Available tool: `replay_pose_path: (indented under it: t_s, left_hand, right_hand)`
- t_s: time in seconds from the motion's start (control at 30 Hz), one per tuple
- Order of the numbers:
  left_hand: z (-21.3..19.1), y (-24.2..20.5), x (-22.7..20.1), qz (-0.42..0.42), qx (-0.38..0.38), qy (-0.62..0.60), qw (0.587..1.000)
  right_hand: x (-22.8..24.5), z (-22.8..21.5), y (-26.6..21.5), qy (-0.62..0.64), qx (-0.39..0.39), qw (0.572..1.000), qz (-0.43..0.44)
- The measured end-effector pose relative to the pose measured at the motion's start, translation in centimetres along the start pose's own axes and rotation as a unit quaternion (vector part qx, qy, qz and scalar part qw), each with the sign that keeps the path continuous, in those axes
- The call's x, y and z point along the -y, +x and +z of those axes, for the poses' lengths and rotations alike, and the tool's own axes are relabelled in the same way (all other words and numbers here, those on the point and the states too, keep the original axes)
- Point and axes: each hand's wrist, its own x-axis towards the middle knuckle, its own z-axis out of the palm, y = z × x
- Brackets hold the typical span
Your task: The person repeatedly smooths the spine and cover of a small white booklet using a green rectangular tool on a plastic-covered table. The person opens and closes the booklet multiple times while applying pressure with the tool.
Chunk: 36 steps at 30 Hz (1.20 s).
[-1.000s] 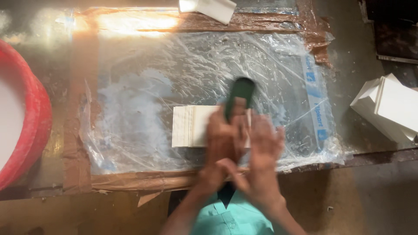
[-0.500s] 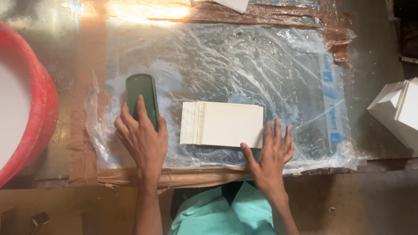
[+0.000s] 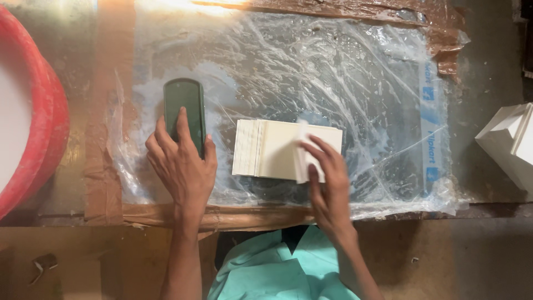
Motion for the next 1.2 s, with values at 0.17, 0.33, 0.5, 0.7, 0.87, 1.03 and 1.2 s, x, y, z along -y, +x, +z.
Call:
replay_pose_path:
  t_s: [0.17,0.33,0.5,0.7,0.87,1.03,1.2]
  left_hand:
    - [0.1,0.1,0.3,0.002,0.015,0.004,1.0]
    - [0.0,0.0,0.1,0.006,0.003,0.01,1.0]
    - [-0.2,0.4,0.0,0.007,0.0,0.008,1.0]
    - [0.0,0.2,-0.1,0.007,-0.002,0.019,1.0]
    - [-0.3,0.5,-0.2,-0.006,0.037,-0.012,0.999]
    - [0.5,-2.0,-5.8,0.098,0.02,-0.026,0.995]
    - [2.1,-5.4,-14.0,0.198,0.163,-0.122,0.959]
  right_hand:
    - [0.0,2.3,2.4,-0.094,-0.042,0.988,-0.112]
    - [-0.9,1.6,2.2,-0.149,-0.004,0.982,0.12]
    - [-1.9,0.8,5.7,-0.082,0.192,0.962,0.176]
    - [-0.6,-0.6,7.1,0.282,0.069,0.957,0.005]
    - [0.2,-0.6,2.2,0.064,0.036,0.997,0.014]
    - [-3.0,-1.0,-0.5,-0.151,-0.075,0.985,0.043]
    - [-3.7,-0.5,-1.3,-0.128,-0.095,0.983,0.089]
